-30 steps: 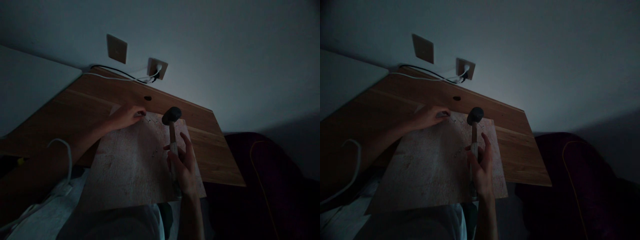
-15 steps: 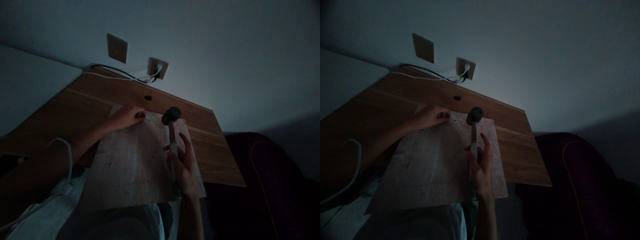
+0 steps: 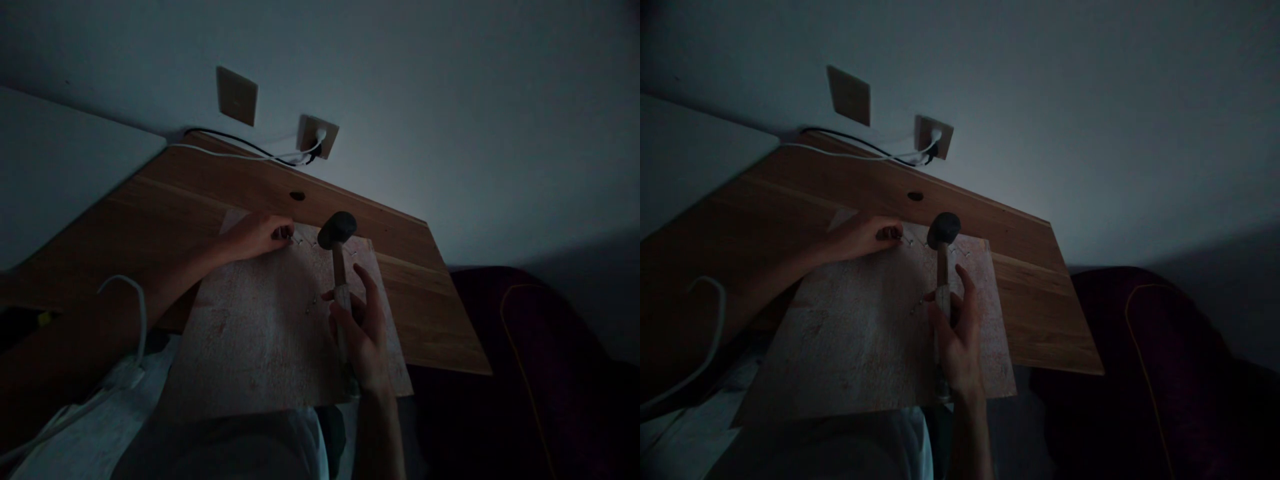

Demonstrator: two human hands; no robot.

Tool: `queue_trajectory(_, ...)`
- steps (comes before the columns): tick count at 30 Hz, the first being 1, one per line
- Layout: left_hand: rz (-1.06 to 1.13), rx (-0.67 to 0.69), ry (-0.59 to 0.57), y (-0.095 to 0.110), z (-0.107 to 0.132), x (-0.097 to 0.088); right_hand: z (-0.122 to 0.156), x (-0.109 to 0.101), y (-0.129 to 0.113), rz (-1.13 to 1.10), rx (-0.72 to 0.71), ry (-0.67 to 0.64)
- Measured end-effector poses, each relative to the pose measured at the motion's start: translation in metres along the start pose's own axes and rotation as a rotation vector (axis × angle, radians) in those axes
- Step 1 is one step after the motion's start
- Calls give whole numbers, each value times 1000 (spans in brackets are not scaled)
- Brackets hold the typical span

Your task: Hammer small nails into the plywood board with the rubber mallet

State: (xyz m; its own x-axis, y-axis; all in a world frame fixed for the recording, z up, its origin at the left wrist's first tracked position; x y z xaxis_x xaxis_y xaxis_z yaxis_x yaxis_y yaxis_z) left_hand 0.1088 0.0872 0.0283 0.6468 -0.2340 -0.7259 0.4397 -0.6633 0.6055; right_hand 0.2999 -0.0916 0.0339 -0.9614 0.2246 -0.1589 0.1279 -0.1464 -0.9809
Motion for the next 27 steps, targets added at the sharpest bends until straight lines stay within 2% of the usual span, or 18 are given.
queue_trajectory(10,-7,-37,1,-8,-1,0,-1,7,-1,-40,19,-29)
queue_trajectory(16,-6,81,-9,2,-3,2,-1,14,-3,-42,20,-51)
queue_trajectory(22,-12,26,40,-6,-2,-2,-2,20,-4,-30,8,-70)
queue_trajectory(27,23,44,2,-5,-3,1,-3,25,-1,-16,12,-105)
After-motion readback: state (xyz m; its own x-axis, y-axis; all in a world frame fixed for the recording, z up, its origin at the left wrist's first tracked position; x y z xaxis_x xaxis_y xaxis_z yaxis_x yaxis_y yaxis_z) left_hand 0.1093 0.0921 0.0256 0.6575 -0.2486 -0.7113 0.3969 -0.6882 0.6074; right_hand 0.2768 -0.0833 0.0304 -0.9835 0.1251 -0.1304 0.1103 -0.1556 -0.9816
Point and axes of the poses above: each hand's wrist, its own z-axis away from the middle knuckle, its own x-axis out of the palm, y = z × x, the point moved 9 cm from there along -z, towards the middle knuckle, and after that the axes turned 5 degrees about x, right-handed, at the moved point
